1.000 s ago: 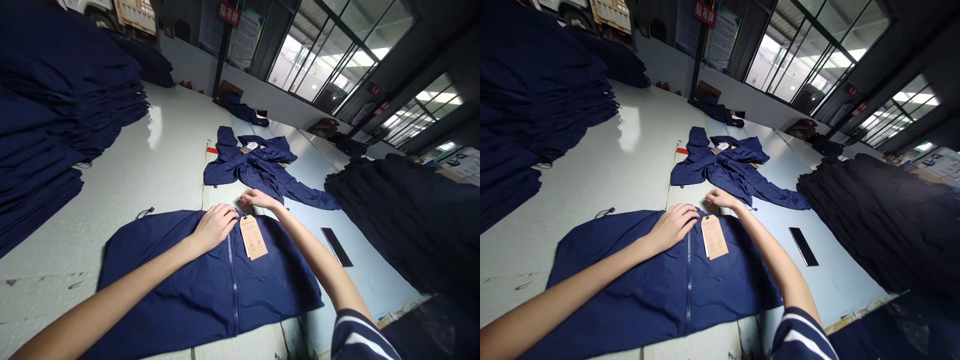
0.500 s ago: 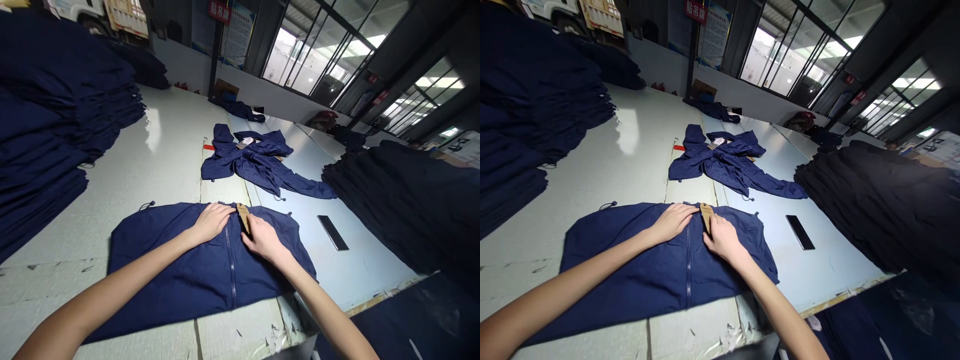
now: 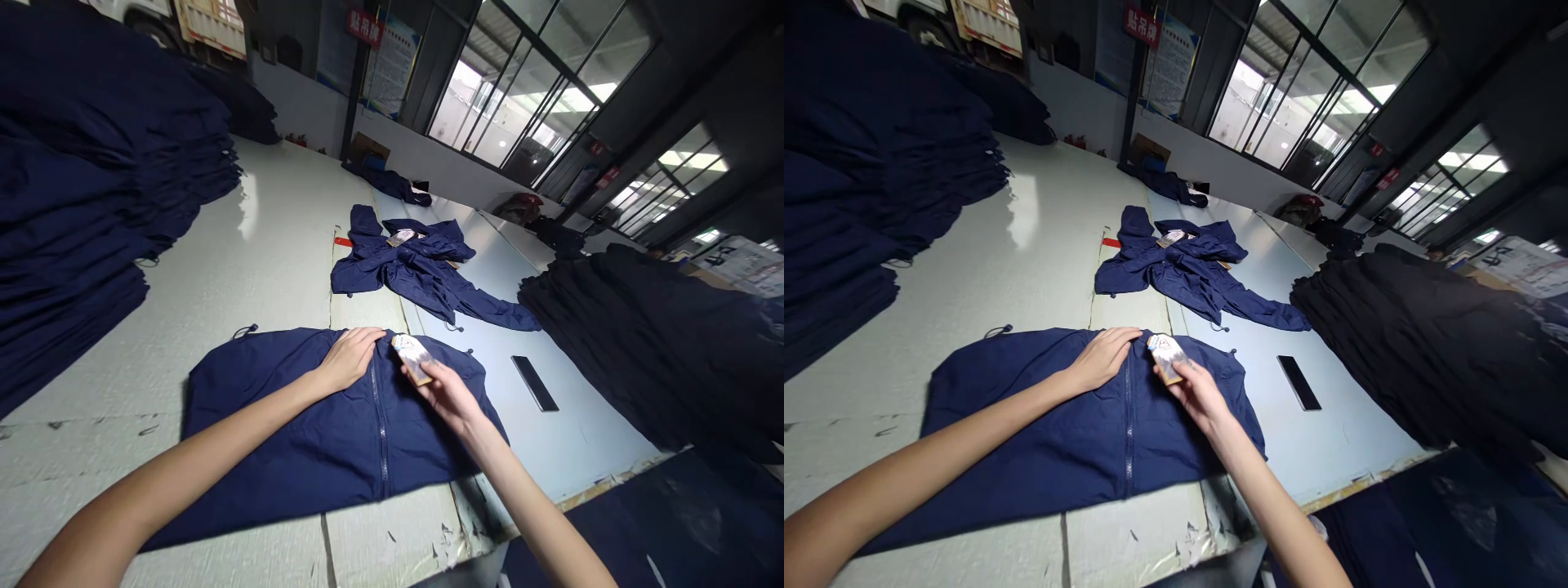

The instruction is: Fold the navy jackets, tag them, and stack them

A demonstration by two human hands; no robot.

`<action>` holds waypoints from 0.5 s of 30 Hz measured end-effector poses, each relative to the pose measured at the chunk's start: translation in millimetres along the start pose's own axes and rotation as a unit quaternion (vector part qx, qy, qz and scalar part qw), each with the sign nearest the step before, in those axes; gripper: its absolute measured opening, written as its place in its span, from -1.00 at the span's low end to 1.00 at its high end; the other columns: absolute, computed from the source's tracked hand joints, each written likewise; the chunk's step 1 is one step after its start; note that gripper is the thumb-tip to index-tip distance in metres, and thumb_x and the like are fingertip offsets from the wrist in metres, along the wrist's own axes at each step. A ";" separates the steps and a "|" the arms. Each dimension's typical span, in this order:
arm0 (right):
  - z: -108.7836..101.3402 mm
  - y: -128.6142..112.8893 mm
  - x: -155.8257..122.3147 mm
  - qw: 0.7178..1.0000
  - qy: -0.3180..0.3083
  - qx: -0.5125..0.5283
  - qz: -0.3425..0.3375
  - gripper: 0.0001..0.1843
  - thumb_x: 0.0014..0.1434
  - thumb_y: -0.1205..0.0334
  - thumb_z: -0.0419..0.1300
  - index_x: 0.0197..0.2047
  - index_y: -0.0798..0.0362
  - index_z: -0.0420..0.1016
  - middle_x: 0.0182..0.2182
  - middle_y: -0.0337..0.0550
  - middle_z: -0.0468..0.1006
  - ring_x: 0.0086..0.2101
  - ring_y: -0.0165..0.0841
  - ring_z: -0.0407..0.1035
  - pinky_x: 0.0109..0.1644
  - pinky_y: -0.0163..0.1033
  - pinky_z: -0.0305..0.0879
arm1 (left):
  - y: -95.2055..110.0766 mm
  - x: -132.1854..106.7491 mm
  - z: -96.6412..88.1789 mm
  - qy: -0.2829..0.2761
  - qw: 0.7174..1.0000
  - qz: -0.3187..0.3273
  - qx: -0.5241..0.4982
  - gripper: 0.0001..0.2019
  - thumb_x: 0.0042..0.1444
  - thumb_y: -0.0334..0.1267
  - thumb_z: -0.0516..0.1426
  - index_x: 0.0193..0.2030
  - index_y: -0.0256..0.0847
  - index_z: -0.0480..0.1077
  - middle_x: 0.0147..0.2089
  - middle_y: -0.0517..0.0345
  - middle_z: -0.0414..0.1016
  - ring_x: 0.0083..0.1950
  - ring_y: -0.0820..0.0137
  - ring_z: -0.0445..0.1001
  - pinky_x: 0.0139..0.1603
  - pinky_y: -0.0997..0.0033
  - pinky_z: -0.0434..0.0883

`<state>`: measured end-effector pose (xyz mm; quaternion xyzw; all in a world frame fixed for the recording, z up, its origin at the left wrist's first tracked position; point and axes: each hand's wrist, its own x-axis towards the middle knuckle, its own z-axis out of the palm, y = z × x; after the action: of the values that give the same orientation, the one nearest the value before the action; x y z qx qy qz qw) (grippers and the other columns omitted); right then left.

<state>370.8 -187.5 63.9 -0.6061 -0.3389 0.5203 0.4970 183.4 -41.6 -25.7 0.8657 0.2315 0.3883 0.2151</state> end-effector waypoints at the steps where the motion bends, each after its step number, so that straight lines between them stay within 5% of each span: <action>1: 5.0 5.3 -10.5 0.999 -0.023 0.001 0.023 -0.60 0.15 -0.01 0.33 0.01 -0.03 0.59 0.04 0.02 0.67 0.12 -0.05 0.55 0.33 0.08 0.43 | 0.6 0.6 -1.3 -0.001 1.000 0.006 -0.010 -0.57 0.40 -0.39 -0.07 0.30 -0.20 0.42 0.29 -0.08 0.52 0.30 0.21 0.47 0.34 0.03 0.39; 5: 14.7 13.5 -51.9 0.985 -0.093 -0.058 0.129 -0.49 0.21 -0.16 0.29 0.08 0.01 0.60 -0.07 0.22 0.70 -0.10 0.05 0.66 -0.04 0.14 0.63 | 4.7 2.4 -7.4 -0.029 0.998 0.040 -0.031 -0.62 0.40 -0.37 -0.04 0.18 -0.14 0.51 0.21 -0.01 0.59 0.25 0.21 0.51 0.30 0.03 0.40; 8: 5.8 8.9 -69.8 0.973 -0.118 -0.112 0.165 -0.40 0.21 -0.25 0.27 0.15 -0.02 0.54 -0.25 0.17 0.72 -0.40 -0.01 0.66 -0.42 0.02 0.57 | 11.9 2.4 -12.1 -0.057 0.996 0.067 -0.016 -0.66 0.36 -0.37 0.02 0.08 -0.12 0.58 0.17 0.02 0.62 0.26 0.17 0.49 0.34 -0.02 0.36; 11: -16.7 9.6 -70.9 0.977 -0.098 -0.153 0.109 -0.43 0.25 -0.28 0.20 0.17 -0.11 0.44 -0.35 -0.07 0.70 -0.47 -0.13 0.62 -0.50 -0.12 0.49 | 22.4 0.4 -15.7 -0.093 0.991 0.096 0.008 -0.69 0.35 -0.36 0.05 0.04 -0.09 0.60 0.16 0.05 0.63 0.28 0.15 0.47 0.42 -0.06 0.29; 13: -38.6 14.7 -64.0 0.978 -0.020 -0.207 0.021 -0.46 0.30 -0.23 0.12 0.19 -0.10 0.39 -0.35 -0.13 0.68 -0.44 -0.17 0.62 -0.44 -0.14 0.50 | 29.5 -2.0 -16.8 -0.129 0.985 0.113 0.029 -0.70 0.36 -0.32 0.06 0.06 -0.10 0.60 0.18 0.03 0.61 0.26 0.14 0.48 0.41 -0.05 0.32; 15: -64.3 20.7 -52.8 0.945 0.080 -0.305 -0.089 -0.53 0.36 -0.13 0.07 0.17 -0.05 0.42 -0.26 -0.08 0.68 -0.32 -0.17 0.62 -0.26 -0.07 0.56 | 36.2 -4.0 -16.7 -0.161 0.978 0.121 0.051 -0.69 0.37 -0.29 0.07 0.11 -0.11 0.58 0.23 -0.01 0.58 0.27 0.11 0.48 0.37 -0.05 0.36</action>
<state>418.7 -258.2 57.4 -0.7359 -0.4933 0.2957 0.3574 176.6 -69.6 2.1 0.9482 0.1073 0.2549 0.1566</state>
